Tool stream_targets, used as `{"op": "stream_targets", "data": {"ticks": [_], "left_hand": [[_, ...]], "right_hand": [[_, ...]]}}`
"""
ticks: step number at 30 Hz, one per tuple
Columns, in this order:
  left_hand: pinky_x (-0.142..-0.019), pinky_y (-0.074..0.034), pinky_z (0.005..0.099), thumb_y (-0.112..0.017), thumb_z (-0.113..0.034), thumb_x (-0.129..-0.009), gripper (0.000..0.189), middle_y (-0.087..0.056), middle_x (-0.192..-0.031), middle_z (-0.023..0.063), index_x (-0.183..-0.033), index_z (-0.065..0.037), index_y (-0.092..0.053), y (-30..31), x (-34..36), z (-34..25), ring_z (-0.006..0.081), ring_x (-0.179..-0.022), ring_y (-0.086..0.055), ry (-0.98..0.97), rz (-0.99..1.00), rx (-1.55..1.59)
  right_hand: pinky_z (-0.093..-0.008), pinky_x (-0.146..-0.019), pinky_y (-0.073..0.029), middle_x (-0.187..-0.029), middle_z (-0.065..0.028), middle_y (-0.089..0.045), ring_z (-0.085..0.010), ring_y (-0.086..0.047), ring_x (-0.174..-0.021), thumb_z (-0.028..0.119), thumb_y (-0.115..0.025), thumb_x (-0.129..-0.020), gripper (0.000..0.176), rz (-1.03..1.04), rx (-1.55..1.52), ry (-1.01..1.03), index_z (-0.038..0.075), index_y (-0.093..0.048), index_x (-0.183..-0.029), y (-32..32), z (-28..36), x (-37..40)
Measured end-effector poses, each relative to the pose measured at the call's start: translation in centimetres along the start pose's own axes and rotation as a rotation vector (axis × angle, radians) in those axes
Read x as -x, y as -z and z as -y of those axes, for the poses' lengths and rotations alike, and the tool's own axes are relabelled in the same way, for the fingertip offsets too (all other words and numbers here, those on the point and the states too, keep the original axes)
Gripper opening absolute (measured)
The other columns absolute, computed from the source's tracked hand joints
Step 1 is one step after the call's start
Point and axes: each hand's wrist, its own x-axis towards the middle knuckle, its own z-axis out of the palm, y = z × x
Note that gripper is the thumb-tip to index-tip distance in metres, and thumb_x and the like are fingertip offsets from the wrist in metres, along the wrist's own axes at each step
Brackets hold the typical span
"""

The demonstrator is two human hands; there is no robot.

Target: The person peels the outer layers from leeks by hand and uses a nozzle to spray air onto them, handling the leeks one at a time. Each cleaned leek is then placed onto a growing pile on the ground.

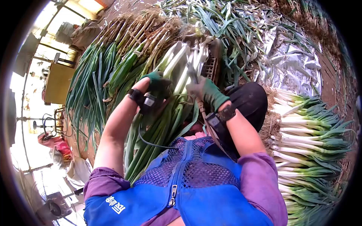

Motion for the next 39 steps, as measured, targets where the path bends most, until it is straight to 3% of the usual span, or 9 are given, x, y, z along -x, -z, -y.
{"op": "stream_targets", "data": {"ticks": [8,20,23,27,28,32,35,37,39], "left_hand": [[-0.075,-0.056,0.0315,-0.076,-0.031,-0.088,0.044,-0.072,-0.098,0.0067,-0.119,-0.001,-0.067,-3.8,1.8,5.8,0.0150,-0.083,-0.068,-0.075,-0.027,0.486],[-0.076,-0.056,0.0334,-0.075,-0.034,-0.085,0.046,-0.072,-0.096,0.0095,-0.115,0.000,-0.067,-3.4,2.8,3.4,0.0176,-0.083,-0.068,0.016,-0.051,0.311],[-0.074,-0.055,0.0321,-0.076,-0.031,-0.086,0.045,-0.072,-0.096,0.0084,-0.118,-0.001,-0.067,-2.6,1.4,6.5,0.0169,-0.082,-0.067,-0.457,-0.183,-0.261],[-0.071,-0.052,0.0263,-0.076,-0.016,-0.088,0.037,-0.071,-0.096,0.0024,-0.122,-0.004,-0.067,0.2,3.5,7.4,0.0116,-0.080,-0.064,-0.040,-0.203,0.962],[-0.072,-0.052,0.0261,-0.075,-0.016,-0.089,0.038,-0.070,-0.097,0.0020,-0.123,-0.004,-0.067,1.3,5.2,6.5,0.0112,-0.081,-0.064,-0.098,-0.247,1.017],[-0.072,-0.052,0.0266,-0.069,-0.018,-0.093,0.044,-0.067,-0.095,0.0002,-0.133,-0.004,-0.059,4.2,9.2,5.5,0.0101,-0.081,-0.061,-0.308,-0.416,1.038],[-0.078,-0.054,0.0291,-0.069,-0.020,-0.093,0.049,-0.068,-0.099,0.0037,-0.137,-0.005,-0.054,5.1,11.9,4.1,0.0127,-0.090,-0.064,-0.414,-0.501,1.090],[-0.078,-0.052,0.0277,-0.074,-0.015,-0.087,0.040,-0.067,-0.096,0.0030,-0.123,-0.003,-0.062,5.2,12.8,3.3,0.0125,-0.086,-0.062,-0.467,-0.488,1.154],[-0.087,-0.051,0.0299,-0.071,-0.014,-0.089,0.041,-0.069,-0.106,0.0054,-0.127,-0.004,-0.061,5.2,13.9,3.3,0.0160,-0.096,-0.065,-0.551,-0.493,0.995]], "right_hand": [[-0.0396,-0.077,-0.056,-0.091,-0.0227,-0.074,-0.0305,-0.073,-0.086,0.049,-0.067,-0.075,0.065,-0.003,0.201,-0.077,-0.009,-0.070,-0.103,-0.2,0.1,-5.2],[-0.0415,-0.082,-0.055,-0.096,-0.0301,-0.071,-0.0384,-0.072,-0.092,0.054,-0.064,-0.075,0.070,0.042,0.300,-0.042,-0.008,-0.071,-0.106,-1.3,-0.7,-5.3],[-0.0415,-0.081,-0.056,-0.096,-0.0281,-0.072,-0.0356,-0.072,-0.089,0.055,-0.065,-0.075,0.069,0.086,0.257,-0.124,-0.006,-0.072,-0.106,-1.7,0.4,-4.0],[-0.0399,-0.083,-0.056,-0.100,-0.0219,-0.072,-0.0316,-0.070,-0.084,0.051,-0.067,-0.078,0.078,0.325,0.082,-0.041,-0.001,-0.057,-0.135,-1.9,1.4,0.7],[-0.0417,-0.098,-0.051,-0.121,-0.0232,-0.066,-0.0298,-0.065,-0.109,0.049,-0.070,-0.079,0.088,0.305,0.313,-0.002,0.007,-0.041,-0.151,-1.2,1.5,0.8],[-0.0451,-0.115,-0.035,-0.138,-0.0252,-0.051,-0.0355,-0.045,-0.133,0.052,-0.073,-0.077,0.090,-0.056,0.780,0.314,0.001,-0.043,-0.145,-2.8,2.1,1.2],[-0.0463,-0.119,-0.030,-0.147,-0.0238,-0.045,-0.0385,-0.038,-0.142,0.049,-0.072,-0.081,0.087,-0.261,0.645,0.861,0.006,-0.038,-0.149,-5.5,4.7,-0.3],[-0.0471,-0.117,-0.032,-0.144,-0.0234,-0.048,-0.0398,-0.040,-0.140,0.046,-0.073,-0.081,0.083,-0.300,0.531,0.970,0.009,-0.042,-0.148,-7.2,8.1,-0.7],[-0.0481,-0.116,-0.034,-0.142,-0.0231,-0.050,-0.0405,-0.042,-0.138,0.043,-0.074,-0.081,0.074,-0.293,0.512,1.000,0.010,-0.050,-0.142,-8.8,10.4,-0.7]]}}
